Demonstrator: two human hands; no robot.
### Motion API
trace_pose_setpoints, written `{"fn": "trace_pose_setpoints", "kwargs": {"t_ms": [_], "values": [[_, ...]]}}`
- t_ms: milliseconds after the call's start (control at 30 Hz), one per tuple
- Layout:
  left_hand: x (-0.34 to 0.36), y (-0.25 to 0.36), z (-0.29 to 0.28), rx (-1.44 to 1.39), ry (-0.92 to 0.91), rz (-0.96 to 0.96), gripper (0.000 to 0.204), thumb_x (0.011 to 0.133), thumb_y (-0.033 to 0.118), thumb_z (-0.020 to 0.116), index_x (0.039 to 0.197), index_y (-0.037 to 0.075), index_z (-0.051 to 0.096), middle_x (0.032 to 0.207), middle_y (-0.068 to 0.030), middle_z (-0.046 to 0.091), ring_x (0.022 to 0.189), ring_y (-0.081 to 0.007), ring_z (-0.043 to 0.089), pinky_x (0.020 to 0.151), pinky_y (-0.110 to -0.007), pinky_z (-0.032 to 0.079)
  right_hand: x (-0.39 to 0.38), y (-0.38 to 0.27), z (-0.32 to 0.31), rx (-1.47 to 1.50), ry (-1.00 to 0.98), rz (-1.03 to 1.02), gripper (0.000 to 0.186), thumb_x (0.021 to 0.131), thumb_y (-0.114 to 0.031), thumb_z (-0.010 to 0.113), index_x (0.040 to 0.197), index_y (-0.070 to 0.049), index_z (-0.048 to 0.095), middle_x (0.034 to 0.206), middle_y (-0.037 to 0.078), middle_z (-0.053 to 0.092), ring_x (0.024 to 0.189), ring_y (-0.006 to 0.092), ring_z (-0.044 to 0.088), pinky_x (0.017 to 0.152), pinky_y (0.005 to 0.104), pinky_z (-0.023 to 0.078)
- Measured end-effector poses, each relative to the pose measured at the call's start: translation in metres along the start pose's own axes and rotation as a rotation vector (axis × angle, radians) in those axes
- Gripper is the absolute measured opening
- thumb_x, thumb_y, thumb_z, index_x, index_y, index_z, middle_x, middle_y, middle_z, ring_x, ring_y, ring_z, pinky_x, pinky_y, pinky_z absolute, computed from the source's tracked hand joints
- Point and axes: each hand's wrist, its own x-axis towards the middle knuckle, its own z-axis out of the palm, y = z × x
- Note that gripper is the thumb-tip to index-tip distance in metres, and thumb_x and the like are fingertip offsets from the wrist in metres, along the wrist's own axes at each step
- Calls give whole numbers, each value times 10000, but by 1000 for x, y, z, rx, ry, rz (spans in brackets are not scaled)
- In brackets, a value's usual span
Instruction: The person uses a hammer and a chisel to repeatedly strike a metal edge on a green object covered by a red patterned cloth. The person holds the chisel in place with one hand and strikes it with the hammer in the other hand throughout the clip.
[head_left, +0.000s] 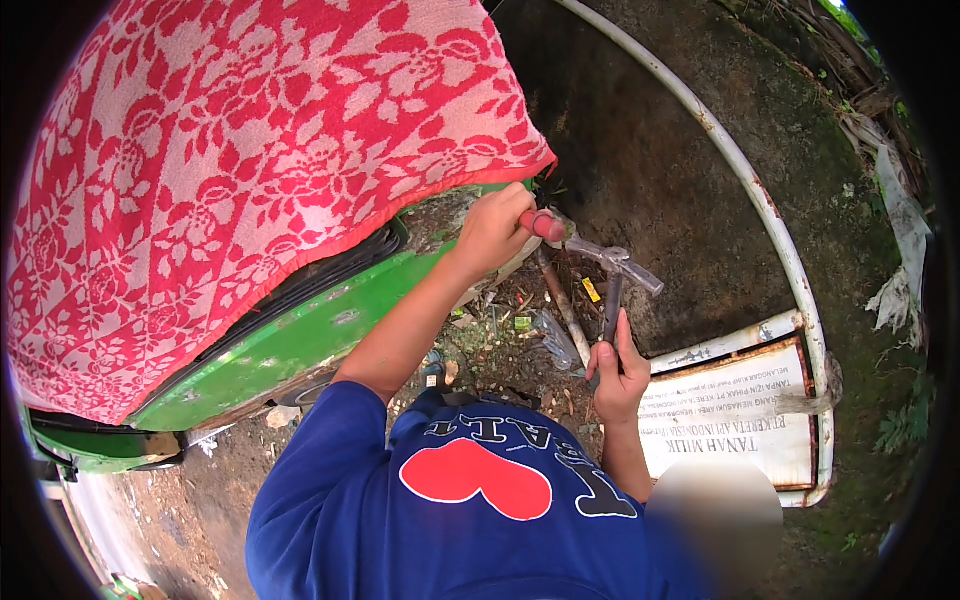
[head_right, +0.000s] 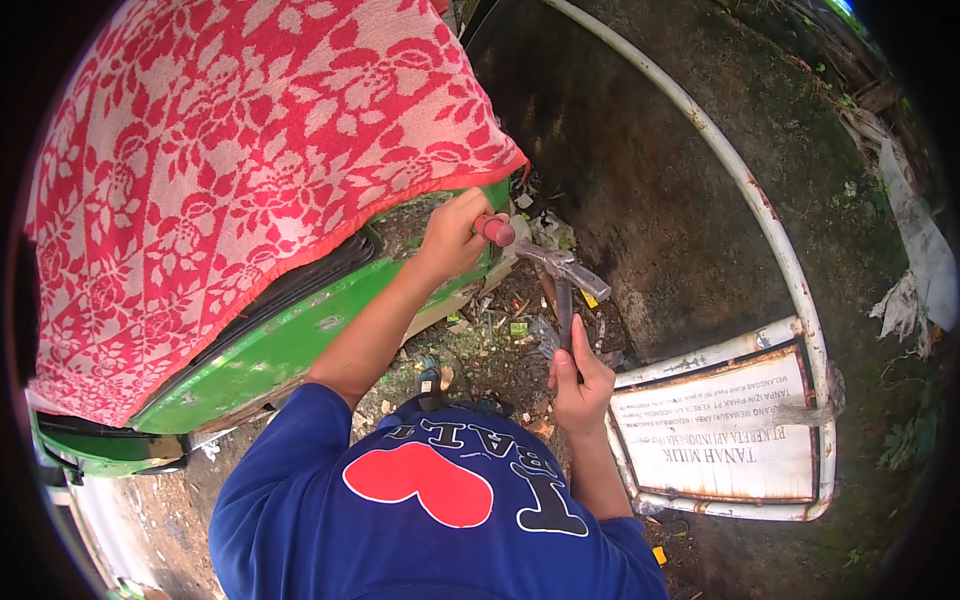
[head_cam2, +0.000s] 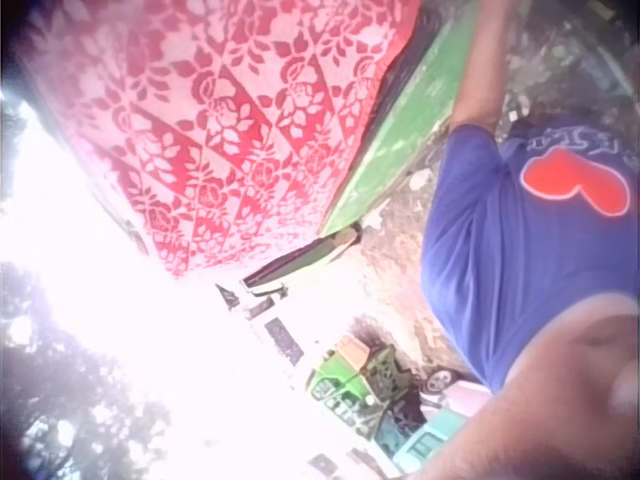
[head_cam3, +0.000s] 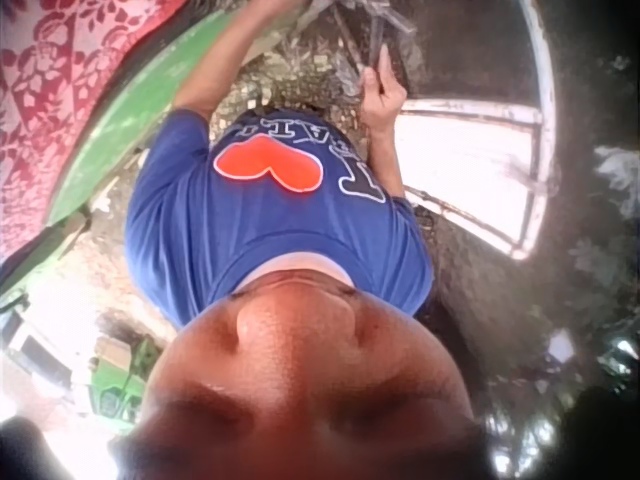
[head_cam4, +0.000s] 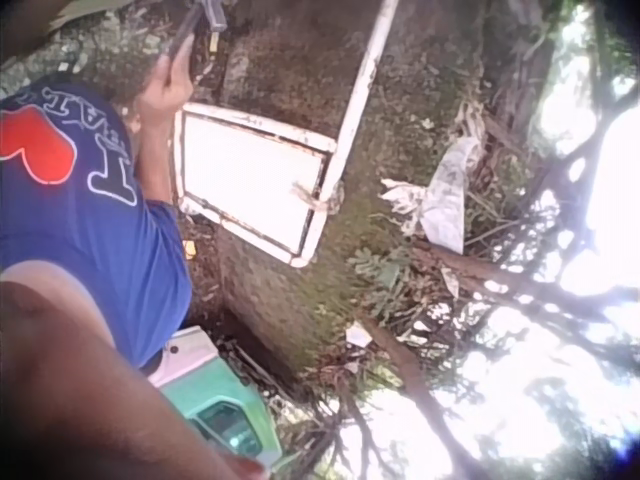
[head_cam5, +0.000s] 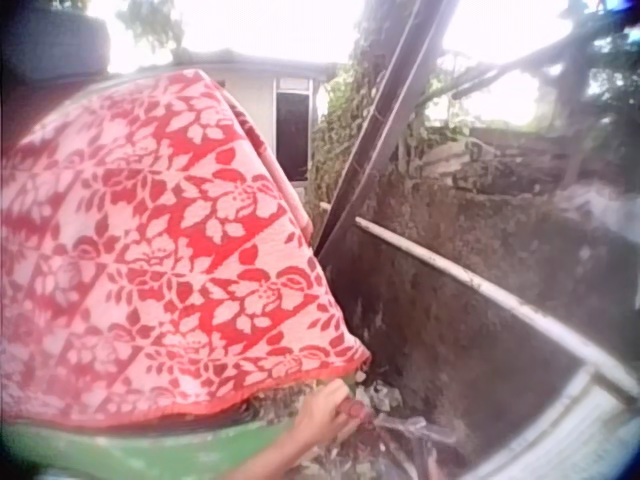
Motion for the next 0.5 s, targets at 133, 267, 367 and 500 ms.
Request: {"fn": "trace_pose_setpoints", "kwargs": {"t_ms": [133, 267, 367, 500], "values": [[-2, -2, -2, -39, 15, 11, 201, 774, 106, 702, 805, 53, 510, 764, -115, 506, 701, -339, 534, 615, -416, 404, -2, 0, -4, 137, 11, -3, 481, 977, -70, 517, 1445, -5, 430, 693, 34, 569, 560, 94, 498, 523, 239, 440], [-4, 4, -9, -25, 20, 89, 272, 790, 94, 753, 769, 32, 489, 731, -125, 479, 632, -319, 498, 575, -386, 396, -4, 3, -4, 178, 9, 43, 484, 991, -85, 505, 1455, 6, 404, 696, 45, 564, 571, 96, 498, 529, 238, 437], [-4, 3, -16, -43, 41, 99, 285, 769, 61, 763, 769, 27, 480, 727, -123, 476, 634, -308, 501, 577, -369, 403, -6, 4, -3, 188, 3, 104, 483, 993, -89, 504, 1454, 15, 400, 706, 45, 565, 576, 93, 500, 531, 235, 439], [-5, 4, -22, -76, 69, 70, 293, 746, 14, 767, 773, 21, 475, 728, -120, 481, 637, -293, 509, 584, -348, 412, -12, 7, -5, 200, -1, 171, 494, 994, -95, 507, 1462, 11, 388, 696, 44, 562, 569, 92, 500, 529, 236, 442]]}}
